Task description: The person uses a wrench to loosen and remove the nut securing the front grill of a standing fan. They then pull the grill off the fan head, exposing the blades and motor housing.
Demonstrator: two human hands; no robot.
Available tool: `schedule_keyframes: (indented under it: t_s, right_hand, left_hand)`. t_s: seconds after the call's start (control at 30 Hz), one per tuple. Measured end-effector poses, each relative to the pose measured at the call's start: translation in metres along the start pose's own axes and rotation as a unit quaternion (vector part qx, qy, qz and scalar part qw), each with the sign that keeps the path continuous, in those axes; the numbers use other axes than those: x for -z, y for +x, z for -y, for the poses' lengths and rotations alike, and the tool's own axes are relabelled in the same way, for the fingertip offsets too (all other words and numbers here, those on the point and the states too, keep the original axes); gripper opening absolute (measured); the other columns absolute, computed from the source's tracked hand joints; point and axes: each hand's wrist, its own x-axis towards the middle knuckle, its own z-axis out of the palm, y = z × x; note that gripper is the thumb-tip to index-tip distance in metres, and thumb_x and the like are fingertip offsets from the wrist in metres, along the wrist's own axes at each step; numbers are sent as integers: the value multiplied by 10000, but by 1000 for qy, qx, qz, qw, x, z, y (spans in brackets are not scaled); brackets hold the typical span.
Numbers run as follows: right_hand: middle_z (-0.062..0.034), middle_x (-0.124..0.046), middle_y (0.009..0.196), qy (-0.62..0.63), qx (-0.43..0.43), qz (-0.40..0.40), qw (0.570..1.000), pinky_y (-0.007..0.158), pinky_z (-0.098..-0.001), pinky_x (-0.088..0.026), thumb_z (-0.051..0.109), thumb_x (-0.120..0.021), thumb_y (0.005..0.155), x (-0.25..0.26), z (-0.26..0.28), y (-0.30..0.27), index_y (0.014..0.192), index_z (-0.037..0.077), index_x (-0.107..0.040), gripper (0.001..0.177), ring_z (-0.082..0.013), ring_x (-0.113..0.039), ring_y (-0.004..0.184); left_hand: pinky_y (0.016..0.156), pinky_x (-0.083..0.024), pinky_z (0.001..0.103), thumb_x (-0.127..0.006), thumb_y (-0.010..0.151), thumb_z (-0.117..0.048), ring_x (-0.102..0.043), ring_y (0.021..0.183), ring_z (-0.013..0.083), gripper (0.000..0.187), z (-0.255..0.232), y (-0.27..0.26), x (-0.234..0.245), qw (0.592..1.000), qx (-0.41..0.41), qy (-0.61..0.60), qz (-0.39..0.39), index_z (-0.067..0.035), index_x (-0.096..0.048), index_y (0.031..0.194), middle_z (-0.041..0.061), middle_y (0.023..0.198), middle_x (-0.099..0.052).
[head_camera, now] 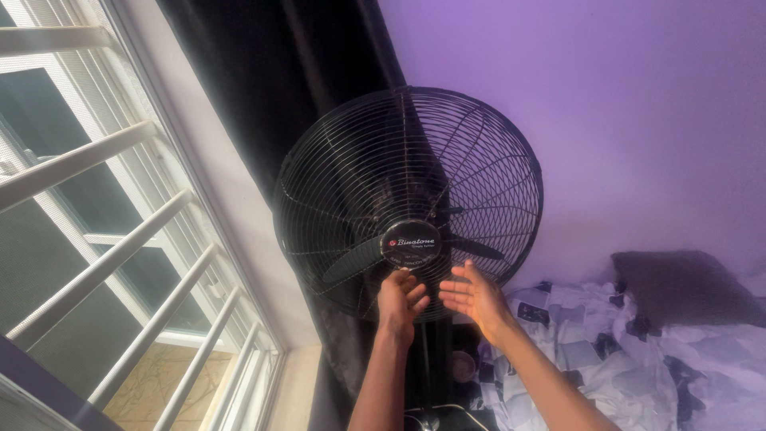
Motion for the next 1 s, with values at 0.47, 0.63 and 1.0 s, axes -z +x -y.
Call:
schedule_keyframes:
  t_s: [0.47,0.63,1.0]
  right_hand:
    - [-295,-713,1145,-37,-80,38,995,831,-414,-579,504,-528,982,-20,-89,17,1352,-30,-599,652,-308,-707,919]
    - [-219,-721,1079,-71,-174,91,978,810,-394,-604,463,-568,958,-55,-167,-4,1289,1,-644,573,-292,-724,888]
    - [-187,-725,1030,-141,-227,237,934,767,-357,-609,375,-622,951,-179,-254,-24,1218,2,-658,460,-245,-717,857]
  left_hand:
    - [677,-546,314,-574,934,-211,-718,781,224,326,84,-7,72,992,4,-81,-98,-2,-668,1166,150,944,-781]
    - [603,-517,297,-562,949,-205,-676,724,196,318,125,-47,149,955,48,-141,-257,-44,-663,1204,103,932,-770]
    - [590,-526,297,-578,938,-207,-661,712,191,343,113,-72,299,904,-8,-165,-394,-26,-654,1219,109,983,-754]
